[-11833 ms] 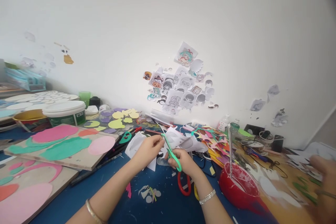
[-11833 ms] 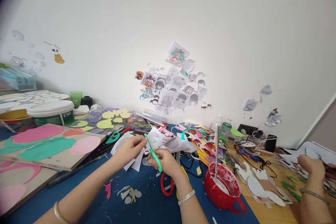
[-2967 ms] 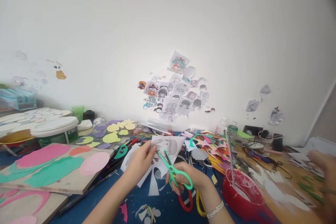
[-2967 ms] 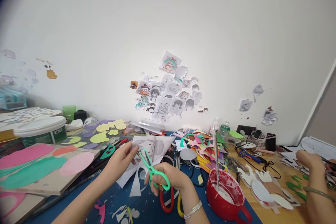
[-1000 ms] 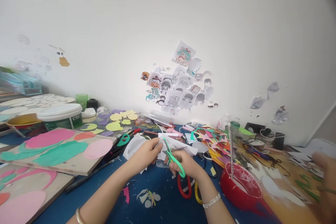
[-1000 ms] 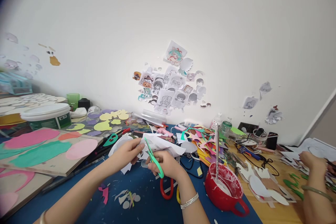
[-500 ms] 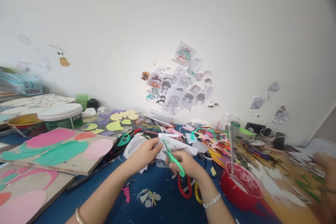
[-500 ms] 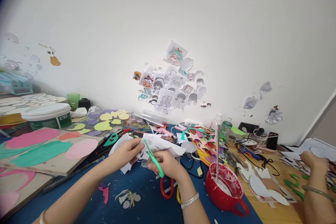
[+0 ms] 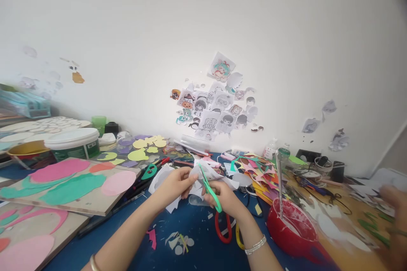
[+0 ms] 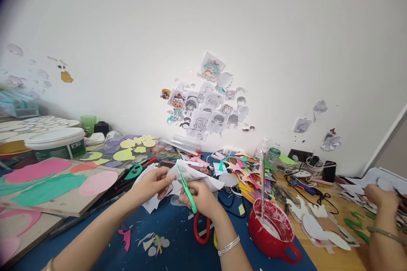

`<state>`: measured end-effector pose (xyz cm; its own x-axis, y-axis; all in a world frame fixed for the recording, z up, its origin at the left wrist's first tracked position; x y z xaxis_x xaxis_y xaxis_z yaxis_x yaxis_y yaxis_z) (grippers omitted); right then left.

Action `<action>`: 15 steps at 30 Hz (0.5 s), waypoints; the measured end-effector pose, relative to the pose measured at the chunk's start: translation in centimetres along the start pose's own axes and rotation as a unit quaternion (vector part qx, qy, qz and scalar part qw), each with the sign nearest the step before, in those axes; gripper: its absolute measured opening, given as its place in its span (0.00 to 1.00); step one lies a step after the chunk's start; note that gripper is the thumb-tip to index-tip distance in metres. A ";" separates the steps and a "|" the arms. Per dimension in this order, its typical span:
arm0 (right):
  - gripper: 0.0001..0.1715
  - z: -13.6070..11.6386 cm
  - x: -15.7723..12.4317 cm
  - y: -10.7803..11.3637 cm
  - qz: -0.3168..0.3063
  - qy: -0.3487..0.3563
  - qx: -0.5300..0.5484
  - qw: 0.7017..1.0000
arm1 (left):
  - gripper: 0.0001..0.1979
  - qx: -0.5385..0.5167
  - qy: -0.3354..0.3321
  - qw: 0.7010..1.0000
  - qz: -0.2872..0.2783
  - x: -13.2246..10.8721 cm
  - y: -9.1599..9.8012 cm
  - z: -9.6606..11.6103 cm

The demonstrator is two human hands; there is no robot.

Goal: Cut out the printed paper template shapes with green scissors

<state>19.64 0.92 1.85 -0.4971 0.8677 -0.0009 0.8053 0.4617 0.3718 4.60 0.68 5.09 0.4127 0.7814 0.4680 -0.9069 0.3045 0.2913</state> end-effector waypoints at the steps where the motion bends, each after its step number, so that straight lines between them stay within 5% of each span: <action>1: 0.19 0.0 0.0 0.0 0.001 0.002 0.003 1.000 | 0.15 0.002 -0.003 1.000 0.000 0.0 0.0 0.0; 15: 0.17 0.3 0.3 -0.2 -0.014 -0.004 0.020 1.000 | 0.14 0.075 -0.010 0.997 0.031 0.1 0.2 0.0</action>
<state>19.43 1.10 1.47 -0.5165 0.8561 -0.0178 0.8038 0.4919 0.3346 4.49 0.84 5.16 0.3600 0.7849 0.5043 -0.9082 0.1711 0.3820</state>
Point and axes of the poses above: each hand's wrist, its own x-axis towards the middle knuckle, its own y-axis out of the back of the hand, z = x × y, the point moved 4 cm from there along x, towards the middle knuckle, and after that the axes turned 15 degrees about -y, right-handed, at the moved point
